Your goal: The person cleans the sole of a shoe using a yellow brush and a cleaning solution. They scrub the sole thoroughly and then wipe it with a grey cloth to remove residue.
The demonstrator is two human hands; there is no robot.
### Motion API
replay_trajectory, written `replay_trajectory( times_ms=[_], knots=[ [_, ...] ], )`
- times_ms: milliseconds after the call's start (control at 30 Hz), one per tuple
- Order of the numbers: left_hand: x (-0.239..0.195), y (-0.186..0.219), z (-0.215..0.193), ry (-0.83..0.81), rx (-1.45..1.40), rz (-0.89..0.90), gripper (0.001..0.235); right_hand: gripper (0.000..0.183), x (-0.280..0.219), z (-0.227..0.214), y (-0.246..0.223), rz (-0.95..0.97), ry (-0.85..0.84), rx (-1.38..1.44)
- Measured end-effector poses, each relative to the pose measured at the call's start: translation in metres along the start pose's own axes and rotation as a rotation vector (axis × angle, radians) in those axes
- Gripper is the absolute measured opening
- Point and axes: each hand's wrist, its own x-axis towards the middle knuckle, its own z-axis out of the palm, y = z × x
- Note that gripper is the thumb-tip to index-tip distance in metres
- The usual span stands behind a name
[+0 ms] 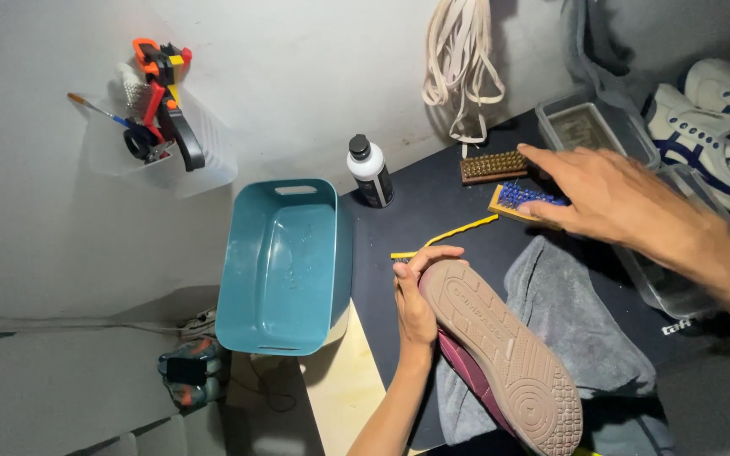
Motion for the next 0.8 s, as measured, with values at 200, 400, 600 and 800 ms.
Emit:
replay_trajectory(
  times_ms=[200, 400, 600, 800],
  knots=[
    [0.001, -0.007, -0.001, -0.028, -0.044, 0.039, 0.093, 0.117, -0.008, 0.031, 0.014, -0.129, -0.005, -0.240],
    [-0.002, -0.006, -0.001, -0.038, -0.071, 0.014, 0.094, 0.111, -0.012, 0.040, 0.009, -0.233, 0.147, -0.164],
    [-0.003, -0.008, 0.000, -0.024, -0.074, 0.022, 0.093, 0.102, -0.016, 0.045, 0.007, -0.240, 0.265, -0.202],
    [0.000, -0.021, -0.003, -0.021, 0.013, 0.036, 0.099, 0.022, 0.004, 0.064, -0.009, -0.482, 0.526, -0.103]
  ],
)
